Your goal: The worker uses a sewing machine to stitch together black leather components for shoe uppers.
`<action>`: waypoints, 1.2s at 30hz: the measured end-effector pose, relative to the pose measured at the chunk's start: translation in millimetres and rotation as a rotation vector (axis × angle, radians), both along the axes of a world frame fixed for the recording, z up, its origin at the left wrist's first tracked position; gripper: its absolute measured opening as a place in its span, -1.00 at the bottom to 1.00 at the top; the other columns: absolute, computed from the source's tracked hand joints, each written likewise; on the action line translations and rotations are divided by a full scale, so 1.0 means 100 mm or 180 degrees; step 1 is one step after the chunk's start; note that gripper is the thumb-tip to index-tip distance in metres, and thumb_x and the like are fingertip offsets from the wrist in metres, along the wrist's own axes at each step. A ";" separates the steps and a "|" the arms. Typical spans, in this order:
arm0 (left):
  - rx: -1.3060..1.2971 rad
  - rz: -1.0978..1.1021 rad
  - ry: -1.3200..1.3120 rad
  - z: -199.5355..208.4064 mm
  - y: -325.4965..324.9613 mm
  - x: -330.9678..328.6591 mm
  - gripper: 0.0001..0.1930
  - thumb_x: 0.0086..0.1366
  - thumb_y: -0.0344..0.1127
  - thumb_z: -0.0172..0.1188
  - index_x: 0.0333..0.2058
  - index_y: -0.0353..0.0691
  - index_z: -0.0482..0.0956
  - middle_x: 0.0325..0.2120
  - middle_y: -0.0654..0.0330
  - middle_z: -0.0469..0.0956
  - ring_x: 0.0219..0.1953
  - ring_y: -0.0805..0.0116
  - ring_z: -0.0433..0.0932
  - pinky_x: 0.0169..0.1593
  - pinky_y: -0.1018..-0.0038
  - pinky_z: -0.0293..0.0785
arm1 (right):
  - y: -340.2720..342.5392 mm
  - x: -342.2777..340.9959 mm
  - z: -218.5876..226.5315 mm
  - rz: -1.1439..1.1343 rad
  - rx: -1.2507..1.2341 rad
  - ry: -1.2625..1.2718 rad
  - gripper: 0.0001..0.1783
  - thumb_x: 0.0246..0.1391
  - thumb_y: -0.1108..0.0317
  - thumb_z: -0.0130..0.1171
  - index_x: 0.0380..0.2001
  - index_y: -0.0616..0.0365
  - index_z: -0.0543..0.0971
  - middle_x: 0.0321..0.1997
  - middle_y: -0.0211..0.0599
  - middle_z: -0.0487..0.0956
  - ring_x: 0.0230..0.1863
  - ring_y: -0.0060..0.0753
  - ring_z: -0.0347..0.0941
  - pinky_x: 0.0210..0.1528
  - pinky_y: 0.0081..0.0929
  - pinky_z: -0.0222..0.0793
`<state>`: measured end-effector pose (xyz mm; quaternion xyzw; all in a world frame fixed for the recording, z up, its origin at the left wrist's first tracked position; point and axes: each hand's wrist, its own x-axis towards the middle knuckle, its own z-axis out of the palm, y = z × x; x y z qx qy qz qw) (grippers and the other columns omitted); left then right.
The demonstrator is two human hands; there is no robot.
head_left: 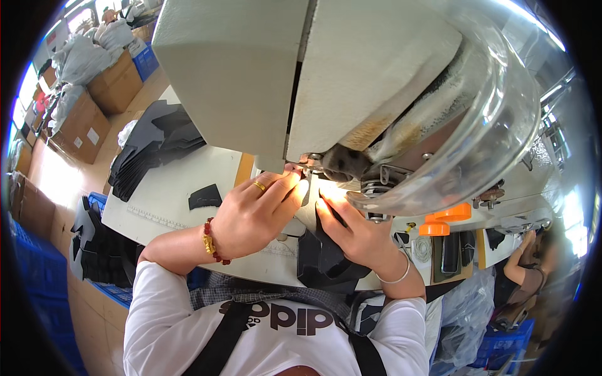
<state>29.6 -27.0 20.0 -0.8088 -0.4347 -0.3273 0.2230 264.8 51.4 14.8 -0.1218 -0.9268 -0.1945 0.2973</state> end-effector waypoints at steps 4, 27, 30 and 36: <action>-0.0012 0.0044 0.0080 -0.01 -0.03 0.02 -0.64 0.01 -0.43 0.26 -0.15 -0.38 0.63 -0.10 0.05 0.57 -0.05 0.14 0.65 -0.08 0.37 0.67 | 0.00 0.01 -0.01 0.0072 0.0051 0.0023 -0.63 -0.07 0.26 0.21 -0.13 -0.04 0.71 -0.01 -0.42 0.68 -0.11 -0.47 0.68 -0.09 -0.34 0.54; -0.0537 -0.0422 -0.0278 0.10 0.02 -0.20 -0.66 0.10 -0.43 0.29 -0.09 -0.20 0.65 -0.08 0.14 0.60 -0.16 0.18 0.69 -0.18 0.36 0.67 | 0.02 0.02 -0.04 0.0462 0.0084 0.0267 -0.59 -0.25 0.34 0.32 -0.19 0.00 0.69 -0.12 -0.39 0.66 -0.23 -0.40 0.66 -0.28 -0.45 0.52; -0.0503 -0.0525 -0.0269 0.12 0.03 -0.20 -0.66 0.08 -0.43 0.29 -0.10 -0.23 0.65 -0.12 0.15 0.60 -0.16 0.18 0.70 -0.17 0.36 0.68 | 0.00 0.03 -0.04 0.0513 0.0159 0.0305 -0.61 -0.30 0.35 0.35 -0.24 0.01 0.70 -0.18 -0.41 0.66 -0.27 -0.44 0.64 -0.34 -0.47 0.50; -0.0577 -0.0545 -0.0235 0.09 0.04 -0.23 -0.68 0.07 -0.43 0.30 -0.14 -0.25 0.64 -0.17 0.18 0.60 -0.20 0.21 0.70 -0.21 0.37 0.68 | -0.04 0.00 -0.03 0.0533 0.0332 0.0391 -0.66 -0.24 0.42 0.41 -0.26 0.03 0.69 -0.24 -0.43 0.66 -0.31 -0.47 0.63 -0.41 -0.53 0.46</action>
